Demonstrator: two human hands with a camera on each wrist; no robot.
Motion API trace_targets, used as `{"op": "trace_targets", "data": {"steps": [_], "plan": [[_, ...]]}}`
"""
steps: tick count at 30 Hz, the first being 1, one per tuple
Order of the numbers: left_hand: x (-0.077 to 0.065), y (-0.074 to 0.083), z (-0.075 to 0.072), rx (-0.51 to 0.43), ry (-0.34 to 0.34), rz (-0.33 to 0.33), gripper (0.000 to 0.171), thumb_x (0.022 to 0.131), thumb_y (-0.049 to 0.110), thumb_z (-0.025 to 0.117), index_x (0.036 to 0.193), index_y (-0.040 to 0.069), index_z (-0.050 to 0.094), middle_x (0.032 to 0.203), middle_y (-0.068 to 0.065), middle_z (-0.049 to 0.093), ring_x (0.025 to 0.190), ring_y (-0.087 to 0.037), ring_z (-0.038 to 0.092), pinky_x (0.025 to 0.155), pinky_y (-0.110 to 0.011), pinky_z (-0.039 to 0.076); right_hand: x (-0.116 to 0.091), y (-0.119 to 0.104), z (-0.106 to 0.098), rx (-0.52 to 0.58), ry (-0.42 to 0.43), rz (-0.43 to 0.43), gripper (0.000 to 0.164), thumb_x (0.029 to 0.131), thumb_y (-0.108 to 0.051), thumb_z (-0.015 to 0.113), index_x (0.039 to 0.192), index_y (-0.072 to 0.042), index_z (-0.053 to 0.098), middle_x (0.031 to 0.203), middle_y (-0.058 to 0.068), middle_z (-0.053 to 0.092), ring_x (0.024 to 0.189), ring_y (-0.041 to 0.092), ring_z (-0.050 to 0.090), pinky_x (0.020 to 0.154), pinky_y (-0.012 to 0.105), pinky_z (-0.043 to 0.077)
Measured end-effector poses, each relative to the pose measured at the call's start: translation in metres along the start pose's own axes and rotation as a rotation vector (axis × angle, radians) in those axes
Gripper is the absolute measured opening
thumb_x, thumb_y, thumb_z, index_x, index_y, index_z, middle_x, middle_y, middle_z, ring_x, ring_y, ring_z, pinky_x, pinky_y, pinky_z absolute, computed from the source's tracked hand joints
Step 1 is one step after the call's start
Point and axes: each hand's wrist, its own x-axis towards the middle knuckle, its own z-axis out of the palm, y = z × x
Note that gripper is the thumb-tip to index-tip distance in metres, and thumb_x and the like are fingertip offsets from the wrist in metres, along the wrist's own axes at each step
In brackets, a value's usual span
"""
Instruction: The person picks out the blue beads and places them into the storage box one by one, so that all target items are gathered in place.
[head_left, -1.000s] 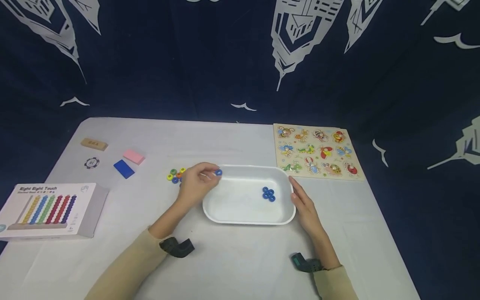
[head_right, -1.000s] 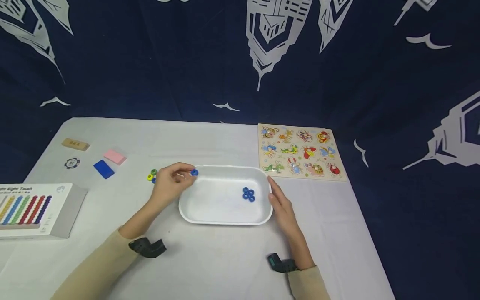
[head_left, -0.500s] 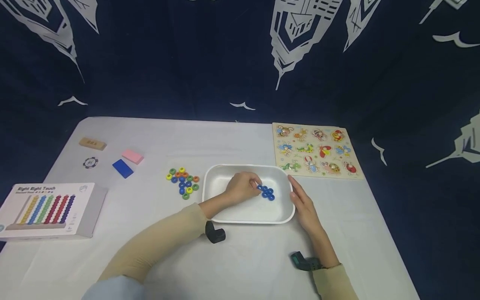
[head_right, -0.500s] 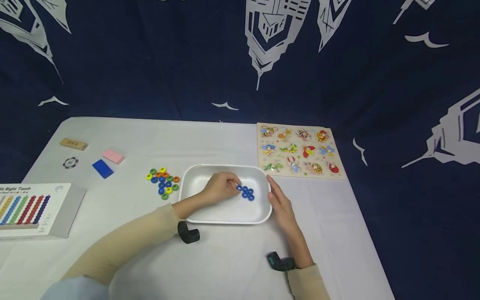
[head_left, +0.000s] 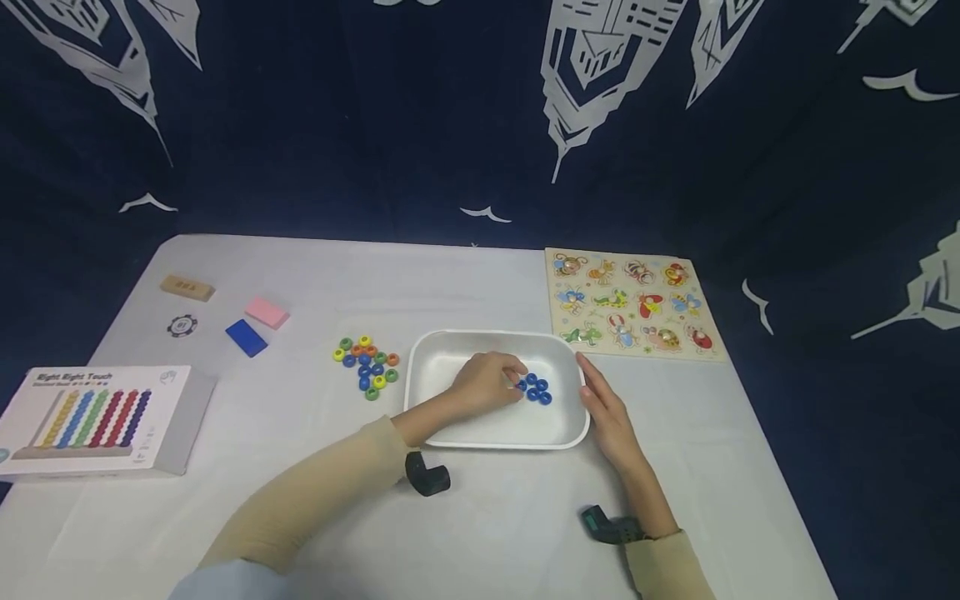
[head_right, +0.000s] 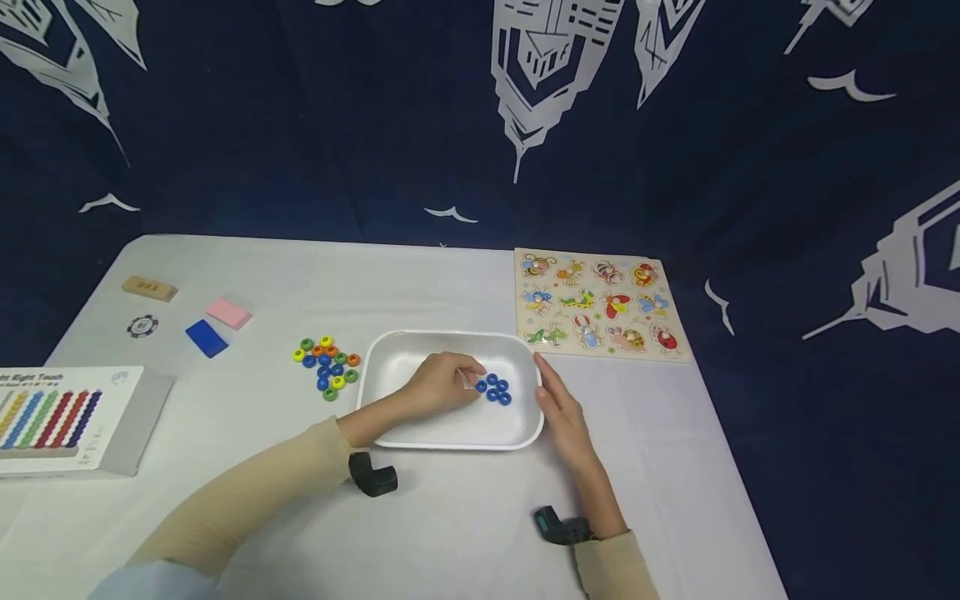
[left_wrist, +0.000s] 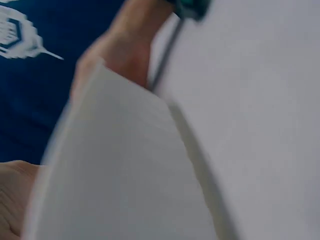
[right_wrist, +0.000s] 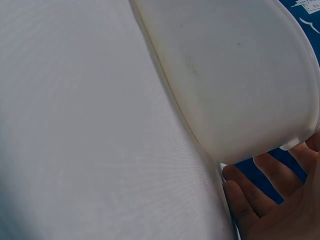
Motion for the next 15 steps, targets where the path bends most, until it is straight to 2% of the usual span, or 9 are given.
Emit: {"op": "trace_targets", "data": {"steps": [4, 7, 10, 15], "plan": [[-0.028, 0.001, -0.017, -0.164, 0.157, 0.173, 0.029, 0.073, 0.016, 0.07, 0.102, 0.015, 0.064, 0.087, 0.002, 0.065, 0.068, -0.005, 0.056, 0.059, -0.02, 0.046, 0.001, 0.008, 0.002, -0.013, 0.01, -0.008, 0.044, 0.094, -0.027, 0.036, 0.136, -0.037, 0.028, 0.146, -0.01, 0.022, 0.134, 0.02, 0.02, 0.105, 0.048, 0.022], [-0.051, -0.007, -0.032, -0.257, 0.287, 0.253, 0.026, 0.074, 0.013, 0.07, 0.1, 0.014, 0.065, 0.087, -0.001, 0.065, 0.07, -0.007, 0.056, 0.059, -0.023, 0.048, 0.001, 0.009, 0.003, -0.006, 0.023, -0.01, 0.043, 0.094, -0.03, 0.037, 0.135, -0.039, 0.028, 0.145, -0.013, 0.023, 0.134, 0.018, 0.02, 0.105, 0.047, 0.021], [-0.07, -0.025, -0.051, -0.316, 0.41, 0.259, 0.026, 0.074, 0.01, 0.07, 0.099, 0.009, 0.065, 0.085, -0.005, 0.064, 0.07, -0.01, 0.055, 0.058, -0.024, 0.047, 0.002, 0.008, 0.002, -0.002, 0.019, -0.005, 0.043, 0.094, -0.029, 0.037, 0.135, -0.038, 0.028, 0.144, -0.014, 0.023, 0.134, 0.017, 0.019, 0.106, 0.046, 0.021], [-0.095, -0.061, -0.084, -0.331, 0.594, 0.171, 0.027, 0.073, -0.001, 0.068, 0.1, -0.002, 0.062, 0.083, -0.015, 0.062, 0.068, -0.013, 0.053, 0.054, -0.019, 0.045, 0.0, 0.001, 0.001, -0.005, 0.003, 0.003, 0.045, 0.095, -0.022, 0.036, 0.138, -0.03, 0.028, 0.146, -0.006, 0.022, 0.135, 0.02, 0.018, 0.106, 0.047, 0.019]]}}
